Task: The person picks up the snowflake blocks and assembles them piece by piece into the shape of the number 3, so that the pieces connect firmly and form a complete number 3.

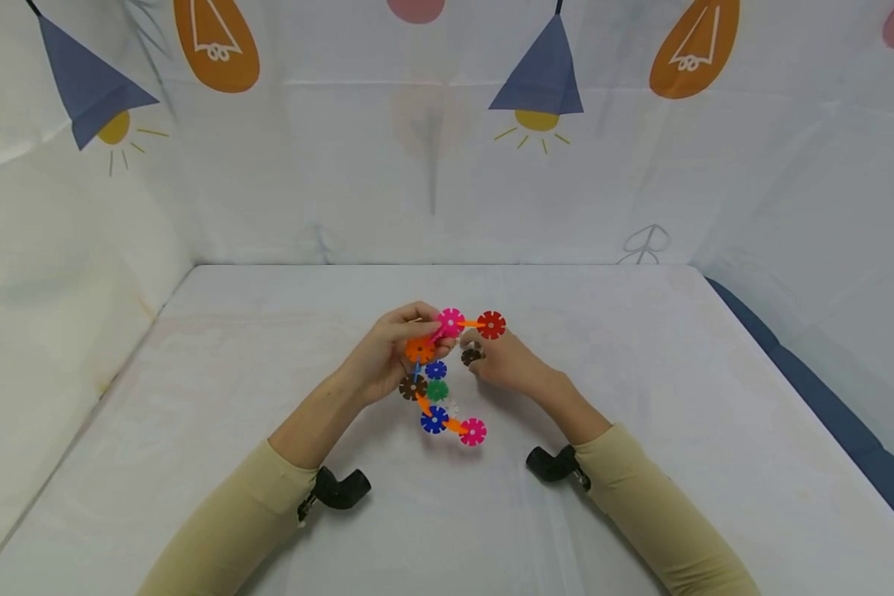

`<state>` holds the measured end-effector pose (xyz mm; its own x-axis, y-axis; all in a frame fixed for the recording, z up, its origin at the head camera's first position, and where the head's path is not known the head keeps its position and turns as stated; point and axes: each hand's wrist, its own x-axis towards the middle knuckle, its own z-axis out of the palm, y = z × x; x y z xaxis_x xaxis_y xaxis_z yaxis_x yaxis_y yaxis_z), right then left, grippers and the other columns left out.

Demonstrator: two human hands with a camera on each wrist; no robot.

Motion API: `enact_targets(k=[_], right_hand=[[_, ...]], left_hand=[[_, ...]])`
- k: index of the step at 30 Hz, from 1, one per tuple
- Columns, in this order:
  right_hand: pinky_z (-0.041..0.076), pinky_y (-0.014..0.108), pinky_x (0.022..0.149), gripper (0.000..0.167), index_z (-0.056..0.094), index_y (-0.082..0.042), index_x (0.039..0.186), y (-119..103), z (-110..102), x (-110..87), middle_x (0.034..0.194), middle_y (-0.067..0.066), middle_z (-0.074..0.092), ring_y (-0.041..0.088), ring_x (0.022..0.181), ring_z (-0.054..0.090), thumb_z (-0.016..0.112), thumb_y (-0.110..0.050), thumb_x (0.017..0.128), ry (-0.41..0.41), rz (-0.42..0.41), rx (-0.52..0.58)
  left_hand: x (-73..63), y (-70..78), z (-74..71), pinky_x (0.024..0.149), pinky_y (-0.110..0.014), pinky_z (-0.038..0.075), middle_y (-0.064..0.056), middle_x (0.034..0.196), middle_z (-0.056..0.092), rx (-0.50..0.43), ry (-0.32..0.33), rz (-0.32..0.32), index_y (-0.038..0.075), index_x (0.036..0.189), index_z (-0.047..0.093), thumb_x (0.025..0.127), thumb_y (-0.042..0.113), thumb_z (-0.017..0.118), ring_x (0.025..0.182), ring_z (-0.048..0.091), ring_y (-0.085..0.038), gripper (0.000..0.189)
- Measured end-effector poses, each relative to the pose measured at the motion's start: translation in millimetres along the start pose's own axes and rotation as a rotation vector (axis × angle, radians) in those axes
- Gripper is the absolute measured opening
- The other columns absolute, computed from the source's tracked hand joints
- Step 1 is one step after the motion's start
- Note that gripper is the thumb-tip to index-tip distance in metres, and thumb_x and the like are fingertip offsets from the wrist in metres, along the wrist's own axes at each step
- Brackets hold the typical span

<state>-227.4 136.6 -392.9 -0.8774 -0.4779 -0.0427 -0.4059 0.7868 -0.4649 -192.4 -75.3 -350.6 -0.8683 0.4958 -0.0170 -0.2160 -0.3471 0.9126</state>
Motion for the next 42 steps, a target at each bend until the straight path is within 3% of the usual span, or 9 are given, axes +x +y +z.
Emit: enact_targets(k=[3, 7, 11, 16, 23, 30, 34, 38, 42], right_hand=[[0.055, 0.041, 0.089, 0.024, 0.066, -0.008, 0.113, 1.7, -0.7, 1.0, 0.107, 0.01, 0.07, 0.024, 0.097, 0.064, 0.07, -0.007, 0.089, -0.002, 0.011, -0.01], [0.053, 0.036, 0.081, 0.018, 0.065, -0.009, 0.105, 1.3, -3.9, 1.4, 0.096, 0.008, 0.066, 0.022, 0.087, 0.059, 0.071, -0.006, 0.088, -0.06, 0.055, 0.017], [0.051, 0.032, 0.075, 0.018, 0.065, -0.01, 0.099, 1.3, -8.7, 0.3, 0.09, 0.007, 0.063, 0.022, 0.084, 0.056, 0.075, -0.006, 0.085, -0.109, 0.091, 0.091], [0.048, 0.029, 0.069, 0.01, 0.067, -0.009, 0.093, 5.0, -14.9, -1.4, 0.088, 0.006, 0.067, 0.021, 0.079, 0.055, 0.069, -0.003, 0.086, -0.125, 0.09, 0.185], [0.057, 0.028, 0.07, 0.011, 0.068, -0.005, 0.103, 9.6, -27.8, -3.3, 0.088, 0.009, 0.071, 0.017, 0.072, 0.064, 0.062, -0.006, 0.094, -0.1, 0.108, 0.317], [0.061, 0.032, 0.076, 0.02, 0.068, -0.005, 0.111, 10.4, -59.9, -15.6, 0.11, 0.014, 0.07, 0.024, 0.093, 0.069, 0.056, -0.002, 0.095, 0.054, 0.019, 0.491], [0.061, 0.031, 0.077, 0.018, 0.067, -0.001, 0.111, 7.4, -78.1, -26.2, 0.105, 0.014, 0.069, 0.022, 0.085, 0.068, 0.059, -0.01, 0.098, 0.122, -0.056, 0.643], [0.06, 0.031, 0.079, 0.02, 0.065, 0.002, 0.112, 3.3, -85.7, -32.1, 0.1, 0.01, 0.069, 0.022, 0.082, 0.068, 0.06, -0.01, 0.097, 0.08, -0.12, 0.737], [0.059, 0.032, 0.078, 0.02, 0.067, 0.002, 0.11, -4.1, -84.9, -34.0, 0.101, 0.01, 0.07, 0.024, 0.086, 0.068, 0.061, -0.011, 0.096, -0.016, -0.145, 0.709]], left_hand=[[0.9, -1.4, 1.0, 0.076, -0.021, 0.058, -0.003, 0.085, 0.068, 0.024, 0.004, -0.01, 0.01, 0.099, 0.058, 0.102, 0.01, 0.046, 0.076, 0.065, -0.015, 0.012], [1.9, -3.4, 2.1, 0.074, -0.02, 0.057, -0.002, 0.084, 0.066, 0.049, 0.006, -0.026, 0.011, 0.099, 0.059, 0.102, 0.011, 0.047, 0.075, 0.062, -0.014, 0.012], [2.6, -5.5, 2.1, 0.078, -0.021, 0.055, 0.0, 0.083, 0.066, 0.087, 0.015, -0.043, 0.012, 0.098, 0.059, 0.102, 0.013, 0.048, 0.076, 0.062, -0.014, 0.012], [3.4, -7.0, 0.6, 0.081, -0.024, 0.053, 0.001, 0.083, 0.065, 0.101, 0.03, -0.058, 0.013, 0.097, 0.06, 0.101, 0.015, 0.05, 0.078, 0.061, -0.015, 0.011], [4.0, -6.0, 0.6, 0.08, -0.02, 0.058, -0.003, 0.094, 0.063, 0.028, 0.019, -0.063, 0.009, 0.098, 0.058, 0.102, 0.012, 0.048, 0.081, 0.065, -0.011, 0.012], [4.0, -5.9, 1.6, 0.079, -0.019, 0.057, -0.002, 0.094, 0.065, 0.041, 0.016, -0.093, 0.009, 0.101, 0.058, 0.102, 0.015, 0.049, 0.081, 0.065, -0.011, 0.012], [4.4, -7.1, 1.3, 0.079, -0.019, 0.057, -0.001, 0.093, 0.066, 0.071, 0.009, -0.108, 0.01, 0.101, 0.059, 0.102, 0.017, 0.049, 0.08, 0.065, -0.011, 0.012], [5.6, -9.4, 1.8, 0.078, -0.019, 0.057, -0.002, 0.092, 0.065, 0.091, -0.003, -0.121, 0.01, 0.099, 0.059, 0.102, 0.015, 0.048, 0.079, 0.066, -0.011, 0.012], [5.9, -11.3, 2.6, 0.074, -0.018, 0.056, 0.0, 0.087, 0.067, 0.141, -0.018, -0.134, 0.01, 0.097, 0.06, 0.102, 0.014, 0.049, 0.078, 0.067, -0.012, 0.013]])
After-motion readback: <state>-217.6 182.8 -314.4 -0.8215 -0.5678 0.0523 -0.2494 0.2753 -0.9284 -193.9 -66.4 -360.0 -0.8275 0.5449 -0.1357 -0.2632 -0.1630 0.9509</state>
